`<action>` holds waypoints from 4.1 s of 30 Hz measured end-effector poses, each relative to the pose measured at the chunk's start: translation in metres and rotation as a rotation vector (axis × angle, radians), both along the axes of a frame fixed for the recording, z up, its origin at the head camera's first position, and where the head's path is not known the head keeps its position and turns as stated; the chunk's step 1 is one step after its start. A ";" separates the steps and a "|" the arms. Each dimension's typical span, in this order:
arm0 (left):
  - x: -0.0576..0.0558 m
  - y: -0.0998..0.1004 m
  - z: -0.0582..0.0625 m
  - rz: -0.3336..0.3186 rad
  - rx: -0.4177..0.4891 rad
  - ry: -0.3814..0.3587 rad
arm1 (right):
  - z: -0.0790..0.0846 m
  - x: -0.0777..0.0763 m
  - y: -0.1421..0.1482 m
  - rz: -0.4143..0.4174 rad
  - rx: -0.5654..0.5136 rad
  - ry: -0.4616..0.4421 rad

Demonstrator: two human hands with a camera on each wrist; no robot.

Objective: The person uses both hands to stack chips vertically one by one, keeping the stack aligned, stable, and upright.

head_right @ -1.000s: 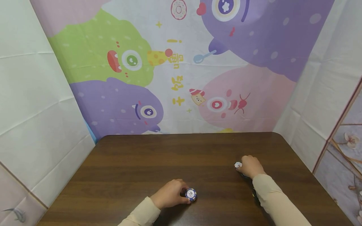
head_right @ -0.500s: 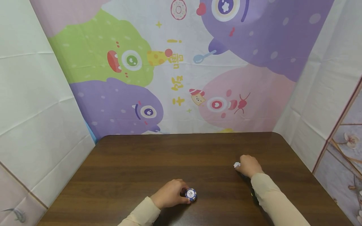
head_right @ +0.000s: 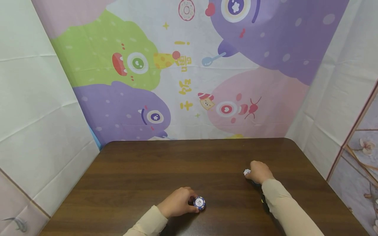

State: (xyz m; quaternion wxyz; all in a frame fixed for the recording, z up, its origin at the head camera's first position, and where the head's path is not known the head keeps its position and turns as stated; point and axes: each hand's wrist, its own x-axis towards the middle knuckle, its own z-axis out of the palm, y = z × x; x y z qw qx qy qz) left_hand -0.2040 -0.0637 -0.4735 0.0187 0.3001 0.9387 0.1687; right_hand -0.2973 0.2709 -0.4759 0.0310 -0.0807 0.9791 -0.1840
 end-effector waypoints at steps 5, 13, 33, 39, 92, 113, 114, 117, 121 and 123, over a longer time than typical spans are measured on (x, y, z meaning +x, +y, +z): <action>0.000 0.001 -0.001 0.000 -0.006 0.007 | -0.001 0.001 0.001 -0.007 0.003 0.004; 0.001 0.000 0.000 0.004 -0.004 0.004 | 0.010 0.009 -0.007 0.024 -0.023 0.040; 0.000 -0.001 0.000 0.001 0.008 -0.006 | 0.034 0.028 -0.057 0.172 -0.009 0.167; 0.000 0.000 -0.002 -0.001 -0.001 0.006 | 0.038 0.036 -0.073 0.207 -0.008 0.174; -0.003 0.001 -0.003 0.003 0.030 -0.026 | 0.024 0.079 -0.143 0.588 -0.063 0.086; -0.003 0.000 0.000 -0.027 0.030 -0.036 | 0.019 0.080 -0.146 0.612 -0.042 0.098; -0.003 0.001 0.000 -0.028 0.030 -0.032 | 0.019 0.080 -0.146 0.611 -0.043 0.096; -0.003 0.001 -0.001 -0.033 0.030 -0.022 | 0.019 0.080 -0.146 0.608 -0.047 0.095; -0.003 0.001 -0.002 -0.032 0.033 -0.022 | 0.020 0.081 -0.145 0.609 -0.051 0.099; -0.003 0.000 -0.003 -0.030 0.033 -0.023 | 0.020 0.081 -0.145 0.612 -0.051 0.101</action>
